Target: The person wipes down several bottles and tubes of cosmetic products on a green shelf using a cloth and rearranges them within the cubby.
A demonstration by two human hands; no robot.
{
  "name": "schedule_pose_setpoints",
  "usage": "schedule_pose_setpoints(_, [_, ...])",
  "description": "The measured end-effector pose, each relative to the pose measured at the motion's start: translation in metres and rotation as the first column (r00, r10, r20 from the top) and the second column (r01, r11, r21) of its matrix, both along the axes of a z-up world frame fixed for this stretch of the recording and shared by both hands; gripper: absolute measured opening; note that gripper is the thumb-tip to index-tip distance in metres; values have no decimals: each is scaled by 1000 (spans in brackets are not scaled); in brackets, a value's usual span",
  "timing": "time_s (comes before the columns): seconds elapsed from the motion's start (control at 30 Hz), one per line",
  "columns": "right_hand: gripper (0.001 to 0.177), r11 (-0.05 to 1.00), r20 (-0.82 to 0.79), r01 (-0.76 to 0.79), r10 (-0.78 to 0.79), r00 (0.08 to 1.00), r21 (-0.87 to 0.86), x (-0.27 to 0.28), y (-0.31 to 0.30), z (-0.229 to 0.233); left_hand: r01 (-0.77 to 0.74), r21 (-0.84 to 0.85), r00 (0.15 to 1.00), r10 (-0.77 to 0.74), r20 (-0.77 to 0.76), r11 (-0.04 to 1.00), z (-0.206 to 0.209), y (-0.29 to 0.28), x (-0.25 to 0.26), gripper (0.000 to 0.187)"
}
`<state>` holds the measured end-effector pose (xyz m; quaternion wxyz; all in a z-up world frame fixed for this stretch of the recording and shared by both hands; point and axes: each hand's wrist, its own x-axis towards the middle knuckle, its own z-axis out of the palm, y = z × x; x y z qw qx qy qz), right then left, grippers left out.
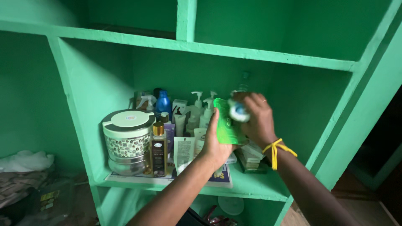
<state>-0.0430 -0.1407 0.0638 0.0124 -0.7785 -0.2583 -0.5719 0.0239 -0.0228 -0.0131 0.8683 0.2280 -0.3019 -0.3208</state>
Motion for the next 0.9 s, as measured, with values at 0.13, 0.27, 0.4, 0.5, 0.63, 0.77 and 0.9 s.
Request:
schedule_pose_setpoints(0.13, [33, 869, -113, -89, 164, 980, 487, 14, -2, 1, 14, -47, 998, -12, 58, 999, -5, 4, 9, 73])
schedule_pose_setpoints(0.27, [28, 898, -136, -137, 211, 968, 418, 20, -12, -2, 59, -5, 998, -59, -16, 998, 1, 1, 13, 72])
schedule_pose_setpoints(0.4, [31, 867, -275, -101, 262, 925, 487, 37, -38, -9, 66, -41, 996, -63, 68, 997, 11, 8, 14, 71])
schedule_pose_setpoints(0.5, [23, 632, -398, -42, 536, 744, 774, 43, -46, -7, 24, -18, 999, -23, 47, 1000, 18, 9, 20, 71])
schedule_pose_setpoints(0.63, [27, 240, -413, 338, 588, 695, 910, 29, -21, 1, -195, 82, 978, 188, 91, 977, 20, -13, 36, 59])
schedule_pose_setpoints(0.77, [28, 182, -417, 386, 571, 707, 904, 16, -12, 6, -727, 199, 667, 605, 435, 658, 25, -16, 47, 50])
schedule_pose_setpoints(0.9, [35, 348, -435, 276, 557, 708, 896, 12, -22, -6, -853, 214, 517, 721, 461, 476, 56, 2, 47, 40])
